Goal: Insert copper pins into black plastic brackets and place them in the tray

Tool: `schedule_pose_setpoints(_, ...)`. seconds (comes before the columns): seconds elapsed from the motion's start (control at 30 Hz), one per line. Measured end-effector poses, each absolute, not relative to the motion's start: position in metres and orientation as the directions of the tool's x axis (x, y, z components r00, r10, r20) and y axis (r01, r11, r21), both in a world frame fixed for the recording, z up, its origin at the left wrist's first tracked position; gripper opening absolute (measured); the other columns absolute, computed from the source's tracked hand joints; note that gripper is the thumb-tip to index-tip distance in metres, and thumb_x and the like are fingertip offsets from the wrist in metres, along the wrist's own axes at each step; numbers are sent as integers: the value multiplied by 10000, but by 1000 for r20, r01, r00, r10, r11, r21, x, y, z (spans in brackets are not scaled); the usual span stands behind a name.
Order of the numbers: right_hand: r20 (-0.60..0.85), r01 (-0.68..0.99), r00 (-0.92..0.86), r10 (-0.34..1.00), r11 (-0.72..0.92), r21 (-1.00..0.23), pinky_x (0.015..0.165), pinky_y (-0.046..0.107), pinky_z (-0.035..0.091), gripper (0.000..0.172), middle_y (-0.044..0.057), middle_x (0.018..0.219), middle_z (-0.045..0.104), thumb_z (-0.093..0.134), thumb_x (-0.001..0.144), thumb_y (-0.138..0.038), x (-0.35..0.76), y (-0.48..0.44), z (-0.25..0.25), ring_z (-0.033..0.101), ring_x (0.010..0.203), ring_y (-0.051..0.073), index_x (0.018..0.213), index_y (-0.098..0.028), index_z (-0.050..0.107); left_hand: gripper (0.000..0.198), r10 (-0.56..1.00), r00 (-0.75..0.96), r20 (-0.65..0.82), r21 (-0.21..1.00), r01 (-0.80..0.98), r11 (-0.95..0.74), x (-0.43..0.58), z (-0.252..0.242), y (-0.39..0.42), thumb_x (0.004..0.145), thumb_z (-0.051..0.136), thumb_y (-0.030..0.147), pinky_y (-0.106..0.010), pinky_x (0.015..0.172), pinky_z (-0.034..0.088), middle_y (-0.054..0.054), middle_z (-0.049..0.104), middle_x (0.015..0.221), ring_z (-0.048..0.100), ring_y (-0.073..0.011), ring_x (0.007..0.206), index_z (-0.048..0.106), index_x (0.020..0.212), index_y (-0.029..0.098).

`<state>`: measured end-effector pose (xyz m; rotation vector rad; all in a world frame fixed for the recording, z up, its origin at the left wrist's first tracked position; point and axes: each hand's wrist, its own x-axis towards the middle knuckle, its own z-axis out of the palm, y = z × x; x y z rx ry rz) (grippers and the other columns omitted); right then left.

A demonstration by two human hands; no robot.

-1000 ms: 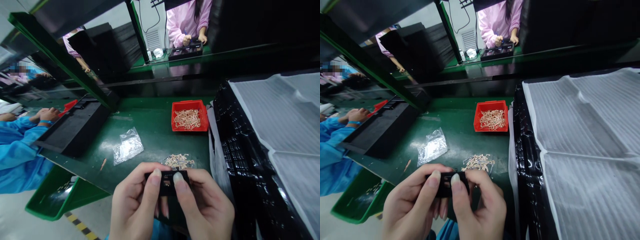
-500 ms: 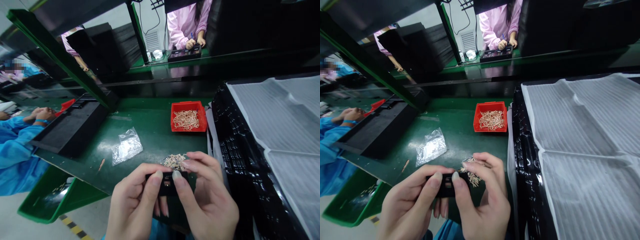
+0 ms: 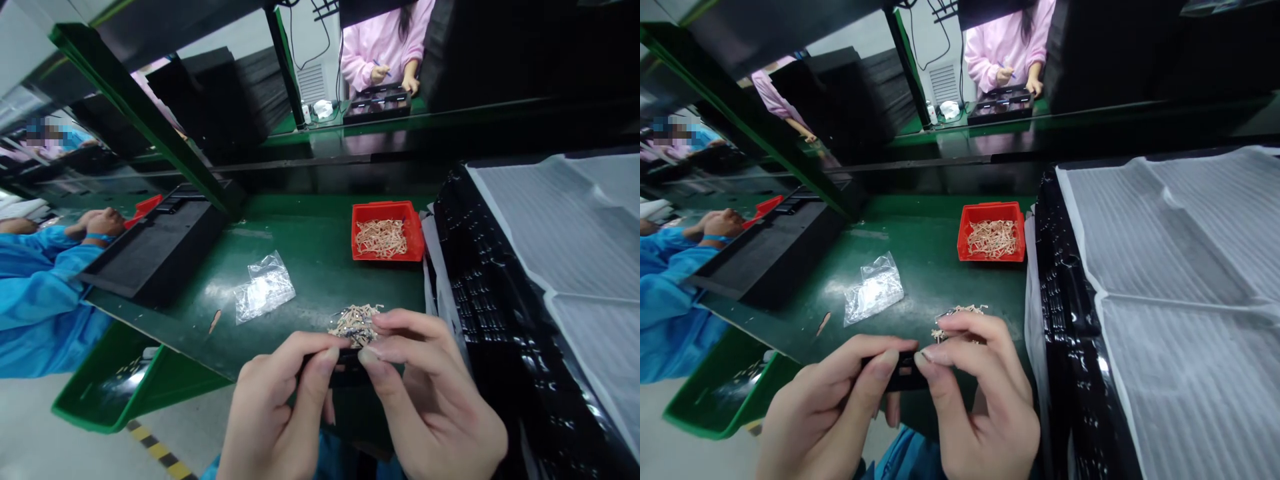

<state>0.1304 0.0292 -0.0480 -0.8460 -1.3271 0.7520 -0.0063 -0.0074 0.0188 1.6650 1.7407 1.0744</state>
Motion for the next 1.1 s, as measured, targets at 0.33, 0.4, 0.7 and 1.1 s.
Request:
schedule_pose_setpoints(0.33,443,-36,71,894,446,-894,996,240,589,235,9,1214,698,700,969,-117,130,30,-51,696,1151,123,1146,-271,708,249,968,-186,168,828,559,-36,-4,22,-6,1044,579,182,-95,519,498,113,673,560,649,-55,468,785,1036,320)
schedule_pose_setpoints(0.4,427,-77,103,898,435,-897,967,211,596,304,20,1242,686,718,959,-120,130,30,-51,684,1170,120,1222,-271,687,250,957,-217,193,843,535,-48,-1,23,-7,1030,600,187,-90,520,495,118,678,567,644,-50,463,795,1008,343)
schedule_pose_setpoints(0.7,450,-111,77,890,456,-883,969,275,610,244,11,1186,711,678,967,-62,132,27,-52,718,1112,136,1085,-266,736,226,936,-324,135,899,436,21,9,20,-9,1017,621,262,-125,463,409,99,602,490,554,-55,406,825,964,344)
schedule_pose_setpoints(1.1,673,-227,137,727,684,-693,640,326,602,189,35,859,735,708,1002,-276,117,37,-38,714,772,170,1155,-167,727,353,925,-225,-305,947,-176,270,-6,16,-11,907,787,589,-90,334,296,71,565,422,442,-34,273,776,887,237)
